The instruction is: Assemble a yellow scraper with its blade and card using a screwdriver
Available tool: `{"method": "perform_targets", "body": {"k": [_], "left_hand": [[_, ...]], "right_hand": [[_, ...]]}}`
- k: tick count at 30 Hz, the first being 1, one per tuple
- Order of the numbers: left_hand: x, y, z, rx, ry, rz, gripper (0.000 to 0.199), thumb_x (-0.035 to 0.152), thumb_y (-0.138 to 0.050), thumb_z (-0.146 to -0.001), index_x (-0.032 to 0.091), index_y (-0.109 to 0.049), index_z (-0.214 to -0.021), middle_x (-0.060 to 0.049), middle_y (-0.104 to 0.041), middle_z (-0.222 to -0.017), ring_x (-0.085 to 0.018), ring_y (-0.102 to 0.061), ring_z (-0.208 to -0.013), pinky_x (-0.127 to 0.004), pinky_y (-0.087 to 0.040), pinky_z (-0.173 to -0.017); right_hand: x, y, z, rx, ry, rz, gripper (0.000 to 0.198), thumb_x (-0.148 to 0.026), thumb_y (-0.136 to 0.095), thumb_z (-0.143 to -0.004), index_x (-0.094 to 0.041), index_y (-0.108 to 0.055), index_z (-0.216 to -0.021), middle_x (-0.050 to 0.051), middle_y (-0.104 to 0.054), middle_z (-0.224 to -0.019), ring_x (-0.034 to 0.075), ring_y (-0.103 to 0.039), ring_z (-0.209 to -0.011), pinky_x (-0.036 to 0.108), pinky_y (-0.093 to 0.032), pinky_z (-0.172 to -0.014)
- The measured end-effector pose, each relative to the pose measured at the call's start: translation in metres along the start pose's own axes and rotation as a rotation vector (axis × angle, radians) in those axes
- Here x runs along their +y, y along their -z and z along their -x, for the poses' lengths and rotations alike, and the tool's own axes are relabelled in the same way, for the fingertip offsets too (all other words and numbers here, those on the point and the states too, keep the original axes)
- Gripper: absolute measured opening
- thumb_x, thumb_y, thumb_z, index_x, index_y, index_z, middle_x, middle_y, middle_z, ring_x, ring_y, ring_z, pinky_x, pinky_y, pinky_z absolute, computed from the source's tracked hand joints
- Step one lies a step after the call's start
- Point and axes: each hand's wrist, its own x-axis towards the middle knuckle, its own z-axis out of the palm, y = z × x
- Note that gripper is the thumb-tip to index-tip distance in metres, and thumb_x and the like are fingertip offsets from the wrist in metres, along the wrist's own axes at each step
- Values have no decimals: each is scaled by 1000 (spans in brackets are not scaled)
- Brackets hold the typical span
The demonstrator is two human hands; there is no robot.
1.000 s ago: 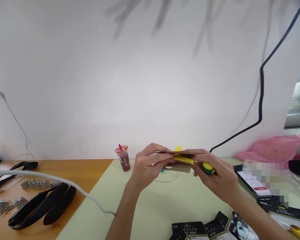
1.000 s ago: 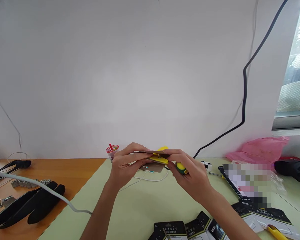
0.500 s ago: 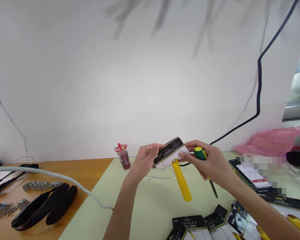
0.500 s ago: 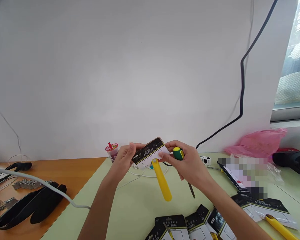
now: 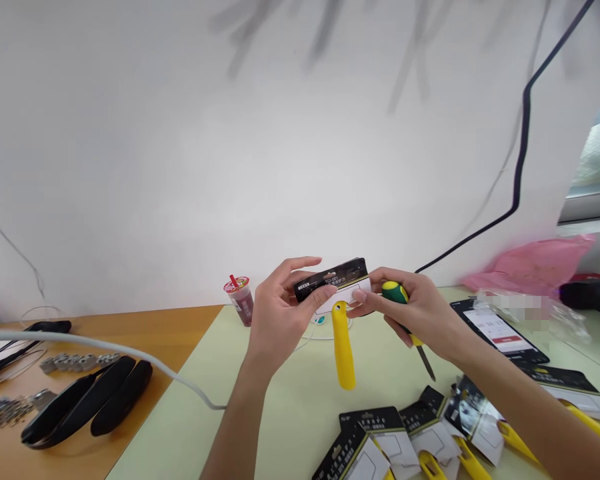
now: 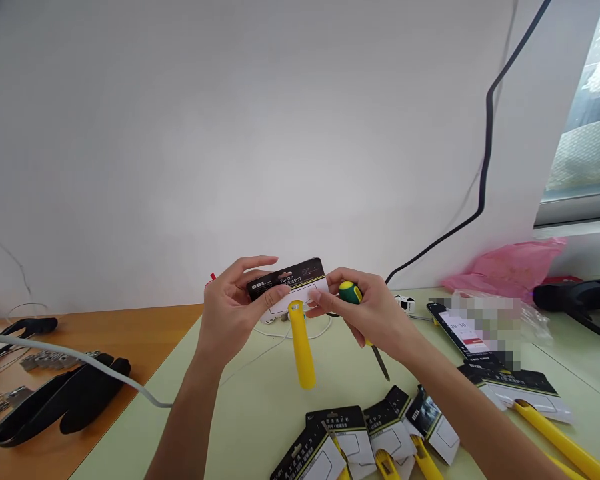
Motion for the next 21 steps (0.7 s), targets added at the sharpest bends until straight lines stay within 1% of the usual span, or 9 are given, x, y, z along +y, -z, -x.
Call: {"method": "perform_targets", "body": {"k": [2, 3, 6, 9, 11, 14, 16, 17, 21], "left_hand": [[0, 1, -1, -2, 6, -10, 48, 45, -103, -83, 26, -86, -124, -8, -88, -106, -23, -80, -86, -31, -63, -70], [-1, 2, -2, -11, 14, -17, 47, 45, -103, -82, 25, -87, -121, -9, -88, -106, -23, -80, -87, -31, -63, -70], [-4, 8, -7, -78, 42, -41, 40, 46, -101, -84, 22, -90, -113, -9, -87, -107, -23, -79, -90, -30, -63, -72], [-12, 18, -16, -153, 81, -58, 40, 46, -101, -83, 20, -92, -112, -10, -87, -110, -24, -79, -95, -30, -64, -75], [-24, 25, -22, -146, 143, -38, 45, 47, -102, -80, 18, -92, -113, -11, -87, -111, -24, -78, -95, -30, -64, -75], [-51, 34, -22, -80, 311, 82, 52, 48, -106, -74, 18, -92, -114, -11, -87, -107, -22, -77, -90, -29, -64, -73], [-71, 40, -11, -64, 430, 168, 54, 45, -109, -70, 17, -92, -112, -11, -86, -108, -22, -77, -91, -29, -65, -75], [-82, 44, -2, -63, 487, 202, 55, 45, -110, -69, 16, -92, -112, -12, -86, -109, -22, -77, -90, -31, -66, -74], [-119, 59, 51, -70, 694, 234, 62, 49, -111, -66, 15, -90, -113, -14, -86, -108, -23, -78, -85, -32, -64, -70]], "right_hand": [[-3, 1, 1, 2, 8, 1, 59, -75, -93, -82, -26, -62, -83, 7, -78, -67, 27, -79, -58, 23, -27, -33], [-5, 1, 2, 0, 11, 7, 58, -74, -94, -81, -25, -62, -82, 8, -79, -69, 25, -78, -57, 23, -28, -32], [-9, 4, 4, -34, 19, 49, 58, -73, -94, -81, -24, -65, -80, 8, -83, -79, 15, -63, -43, 24, -33, -32], [-9, 7, 6, -76, 25, 168, 55, -76, -89, -86, -23, -72, -86, 5, -81, -79, 11, -52, -40, 26, -34, -34], [-9, 9, 6, -38, 70, 301, 52, -75, -85, -90, -24, -77, -90, 3, -77, -74, 11, -48, -44, 28, -35, -39], [-10, 17, 7, 95, 208, 466, 45, -69, -79, -99, -25, -77, -91, 2, -71, -73, 14, -49, -55, 30, -37, -48], [-12, 23, 10, 132, 283, 497, 39, -63, -73, -105, -26, -72, -94, 2, -70, -79, 16, -52, -61, 32, -41, -54], [-12, 26, 12, 120, 314, 493, 35, -60, -71, -107, -27, -68, -98, 3, -70, -83, 18, -55, -64, 32, -44, -56], [-18, 29, 26, 52, 449, 514, 25, -52, -58, -115, -28, -58, -118, 7, -74, -104, 24, -68, -82, 38, -55, -72]]}}
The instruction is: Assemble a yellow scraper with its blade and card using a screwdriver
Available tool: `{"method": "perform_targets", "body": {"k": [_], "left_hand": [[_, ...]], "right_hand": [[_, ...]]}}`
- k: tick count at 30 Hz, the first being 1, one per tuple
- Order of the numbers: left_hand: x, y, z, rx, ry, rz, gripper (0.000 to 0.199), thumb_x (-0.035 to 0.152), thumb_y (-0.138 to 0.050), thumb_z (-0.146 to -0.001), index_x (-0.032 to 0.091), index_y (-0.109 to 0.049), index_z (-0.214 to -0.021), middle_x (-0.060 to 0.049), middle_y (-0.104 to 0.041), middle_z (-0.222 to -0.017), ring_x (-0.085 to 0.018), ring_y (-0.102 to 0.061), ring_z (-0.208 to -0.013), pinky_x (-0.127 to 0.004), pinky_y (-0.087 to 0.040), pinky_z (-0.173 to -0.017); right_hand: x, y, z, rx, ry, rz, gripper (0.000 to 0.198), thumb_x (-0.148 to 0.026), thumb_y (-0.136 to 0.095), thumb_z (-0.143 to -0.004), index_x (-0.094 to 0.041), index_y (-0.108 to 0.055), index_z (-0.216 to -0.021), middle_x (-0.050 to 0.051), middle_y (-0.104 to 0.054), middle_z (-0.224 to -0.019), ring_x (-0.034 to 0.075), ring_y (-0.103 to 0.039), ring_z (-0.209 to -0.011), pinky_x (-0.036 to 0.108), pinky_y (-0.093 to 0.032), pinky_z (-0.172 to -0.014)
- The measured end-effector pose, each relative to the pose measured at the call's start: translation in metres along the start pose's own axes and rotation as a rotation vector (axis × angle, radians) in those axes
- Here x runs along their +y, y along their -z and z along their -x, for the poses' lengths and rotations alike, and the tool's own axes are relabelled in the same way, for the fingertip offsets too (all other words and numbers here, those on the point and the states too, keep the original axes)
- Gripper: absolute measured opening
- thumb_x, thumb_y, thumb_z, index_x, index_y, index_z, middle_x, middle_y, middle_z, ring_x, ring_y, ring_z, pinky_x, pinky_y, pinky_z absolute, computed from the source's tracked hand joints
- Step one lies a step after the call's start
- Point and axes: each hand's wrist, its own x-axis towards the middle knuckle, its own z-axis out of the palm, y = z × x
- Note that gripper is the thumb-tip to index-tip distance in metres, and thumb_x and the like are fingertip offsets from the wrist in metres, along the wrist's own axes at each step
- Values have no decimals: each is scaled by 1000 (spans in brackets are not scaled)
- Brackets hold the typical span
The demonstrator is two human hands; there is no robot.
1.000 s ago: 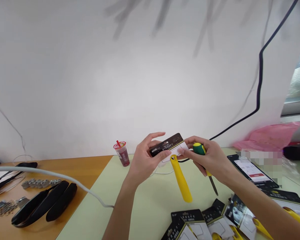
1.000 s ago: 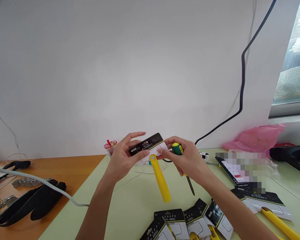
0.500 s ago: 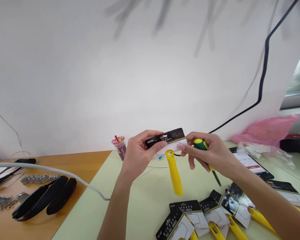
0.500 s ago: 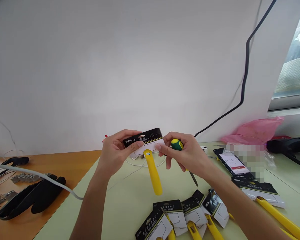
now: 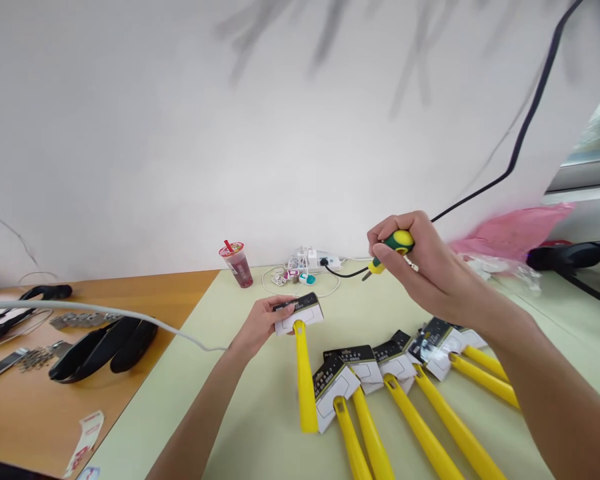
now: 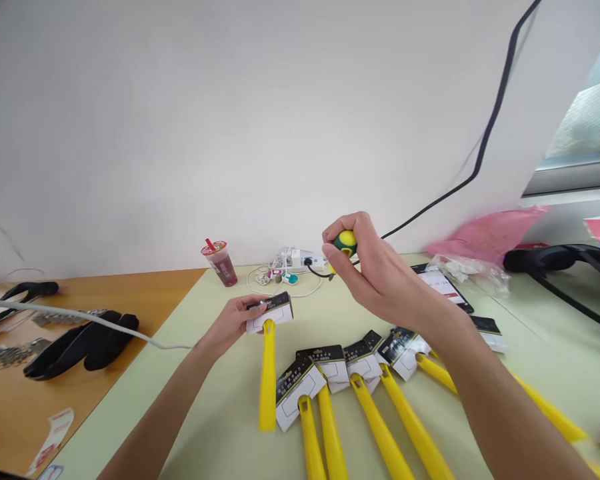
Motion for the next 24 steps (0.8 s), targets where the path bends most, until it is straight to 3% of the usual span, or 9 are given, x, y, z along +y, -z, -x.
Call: {"method": "perform_targets", "body": {"k": [3, 7, 9, 11, 14, 17, 19, 21, 24], "left_hand": [[-40, 16, 21, 31, 97, -52, 69, 57, -111, -63, 15, -88, -114, -16, -86, -111, -25, -79, -85, -37, -65, -73], [-79, 27, 43, 105, 55, -272, 68, 68, -101, -69, 18, -88, -114, -15, -86, -116, -29, -79, -95, -43, -66, -85], [-93, 28, 49, 148, -40, -441, 59, 69, -91, -81, 21, -87, -115, -14, -85, -122, -33, -78, -110, -48, -64, -98], [-104, 27, 54, 174, -173, -592, 51, 65, -81, -91, 23, -85, -121, -14, -83, -130, -35, -74, -125, -52, -59, -113], [-118, 20, 67, 184, -367, -754, 49, 56, -74, -98, 23, -79, -135, -17, -74, -146, -36, -66, -142, -58, -49, -128], [-127, 5, 94, 224, -527, -910, 55, 53, -68, -106, 24, -70, -153, -20, -59, -166, -39, -48, -162, -64, -38, -135], [-131, -8, 120, 250, -607, -1005, 62, 55, -64, -111, 26, -60, -165, -20, -46, -178, -40, -36, -170, -67, -33, -137], [-135, -22, 148, 286, -663, -1077, 67, 57, -61, -113, 28, -52, -173, -20, -35, -185, -41, -29, -173, -68, -32, -138], [-143, -38, 180, 283, -733, -1107, 66, 52, -57, -116, 32, -45, -177, -17, -35, -186, -38, -31, -174, -63, -36, -138]], "right_hand": [[-11, 2, 13, 22, 56, 143, 29, -55, -54, -117, -26, -55, -121, 10, -75, -109, 26, -72, -86, 41, -56, -78], [-15, 12, 47, -38, -60, 252, 43, -68, -58, -114, -26, -54, -120, 7, -80, -99, 21, -65, -63, 36, -49, -61], [-9, 20, 74, 24, -104, 277, 49, -74, -65, -109, -27, -56, -117, 10, -84, -108, 22, -71, -70, 36, -52, -64], [0, 30, 106, 120, -158, 321, 51, -78, -67, -105, -28, -55, -113, 13, -86, -120, 29, -80, -94, 40, -58, -80], [15, 49, 162, 200, -334, 388, 59, -83, -65, -102, -31, -39, -94, 14, -88, -126, 25, -76, -78, 41, -57, -72], [28, 70, 217, 255, -560, 412, 59, -86, -67, -96, -30, -48, -96, 13, -89, -109, 26, -75, -73, 41, -57, -71], [35, 82, 247, 292, -685, 354, 55, -78, -72, -96, -27, -64, -112, 11, -86, -92, 31, -80, -84, 45, -63, -84], [38, 90, 269, 476, -831, 199, 48, -66, -80, -96, -23, -73, -117, 9, -83, -85, 33, -82, -90, 47, -67, -92], [35, 97, 289, 780, -1033, -348, 15, -34, -78, -102, -20, -78, -102, 11, -82, -96, 26, -84, -96, 33, -70, -97]]}}
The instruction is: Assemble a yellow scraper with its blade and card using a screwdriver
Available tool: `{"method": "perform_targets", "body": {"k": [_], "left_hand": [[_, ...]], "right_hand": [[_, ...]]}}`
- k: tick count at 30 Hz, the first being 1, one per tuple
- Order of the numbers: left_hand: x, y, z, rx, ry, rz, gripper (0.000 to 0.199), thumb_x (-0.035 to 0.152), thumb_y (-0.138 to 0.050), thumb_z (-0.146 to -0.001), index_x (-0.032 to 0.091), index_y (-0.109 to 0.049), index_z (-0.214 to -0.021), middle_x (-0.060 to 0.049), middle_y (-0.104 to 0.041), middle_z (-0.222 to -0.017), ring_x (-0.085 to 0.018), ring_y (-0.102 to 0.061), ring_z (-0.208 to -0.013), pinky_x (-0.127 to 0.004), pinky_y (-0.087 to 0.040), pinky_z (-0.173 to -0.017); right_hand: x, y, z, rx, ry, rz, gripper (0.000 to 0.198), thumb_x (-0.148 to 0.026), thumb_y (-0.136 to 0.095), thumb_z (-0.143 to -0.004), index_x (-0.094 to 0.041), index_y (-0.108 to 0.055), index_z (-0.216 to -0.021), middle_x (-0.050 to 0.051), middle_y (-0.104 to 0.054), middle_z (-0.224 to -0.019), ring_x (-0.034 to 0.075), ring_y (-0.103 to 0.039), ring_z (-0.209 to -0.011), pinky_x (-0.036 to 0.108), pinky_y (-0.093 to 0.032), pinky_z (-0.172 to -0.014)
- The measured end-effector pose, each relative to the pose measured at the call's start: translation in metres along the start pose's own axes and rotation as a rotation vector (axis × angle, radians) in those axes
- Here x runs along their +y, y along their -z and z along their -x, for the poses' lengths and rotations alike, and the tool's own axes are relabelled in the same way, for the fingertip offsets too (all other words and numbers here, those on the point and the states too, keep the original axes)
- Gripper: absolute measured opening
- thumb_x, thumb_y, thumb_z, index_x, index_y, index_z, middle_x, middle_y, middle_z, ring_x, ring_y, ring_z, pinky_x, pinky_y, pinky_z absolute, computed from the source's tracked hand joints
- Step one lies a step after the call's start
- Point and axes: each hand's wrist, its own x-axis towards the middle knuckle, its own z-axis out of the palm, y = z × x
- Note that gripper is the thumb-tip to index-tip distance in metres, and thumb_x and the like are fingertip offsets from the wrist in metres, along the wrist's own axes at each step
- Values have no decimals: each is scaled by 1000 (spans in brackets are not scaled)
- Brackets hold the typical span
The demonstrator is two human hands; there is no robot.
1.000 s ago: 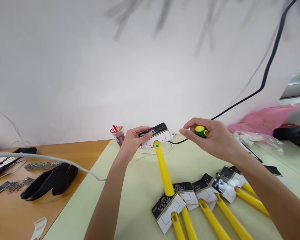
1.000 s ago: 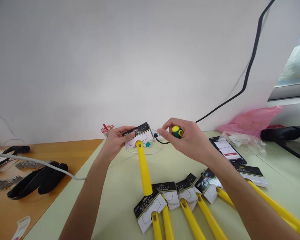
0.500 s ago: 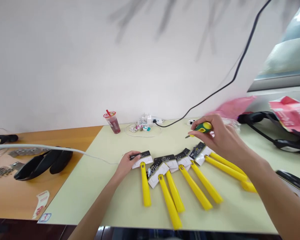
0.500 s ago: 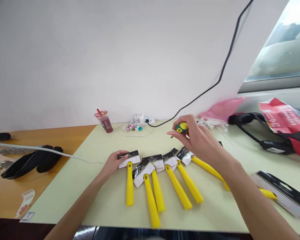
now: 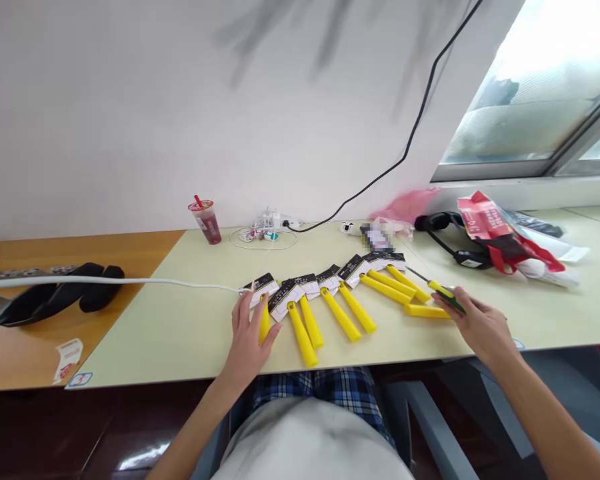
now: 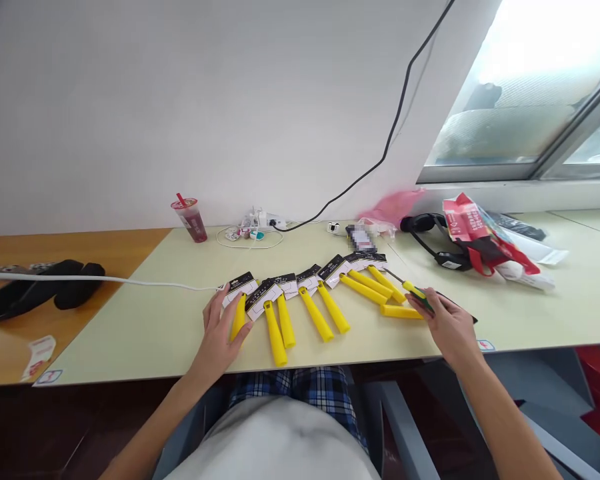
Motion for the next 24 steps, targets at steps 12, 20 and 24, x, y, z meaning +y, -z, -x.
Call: {"method": "perform_targets", "body": {"k": [12, 20, 24], "left_hand": [[7, -24, 11, -366, -73, 10, 75, 63, -54, -115, 31, -42, -181, -14, -41, -187, -40, -29, -177, -65, -31, -142], [39, -24, -6, -399, -208, 69, 72, 64, -68, -108, 31, -59, -171, -12, -50, -182, -43, -34, -174, -74, -4, -144], [42, -19, -15, -486, -225, 133, 59, 57, -71, -108, 34, -68, -163, -9, -56, -178, -42, -41, -171, -75, -1, -144]], "right_hand": [[6, 27, 22, -99, 59, 420, 51, -71, -84, -93, -25, -67, -83, 8, -63, -85, 26, -58, -80, 41, -56, -72], [31, 19, -21, 10, 396, 1050, 52, -78, -67, -93, -29, -49, -92, 27, -62, -127, 48, -58, -128, 61, -48, -107], [28, 22, -46, -62, 351, 1106, 39, -64, -71, -88, -29, -55, -89, 20, -65, -110, 41, -63, -110, 55, -51, -94]]}}
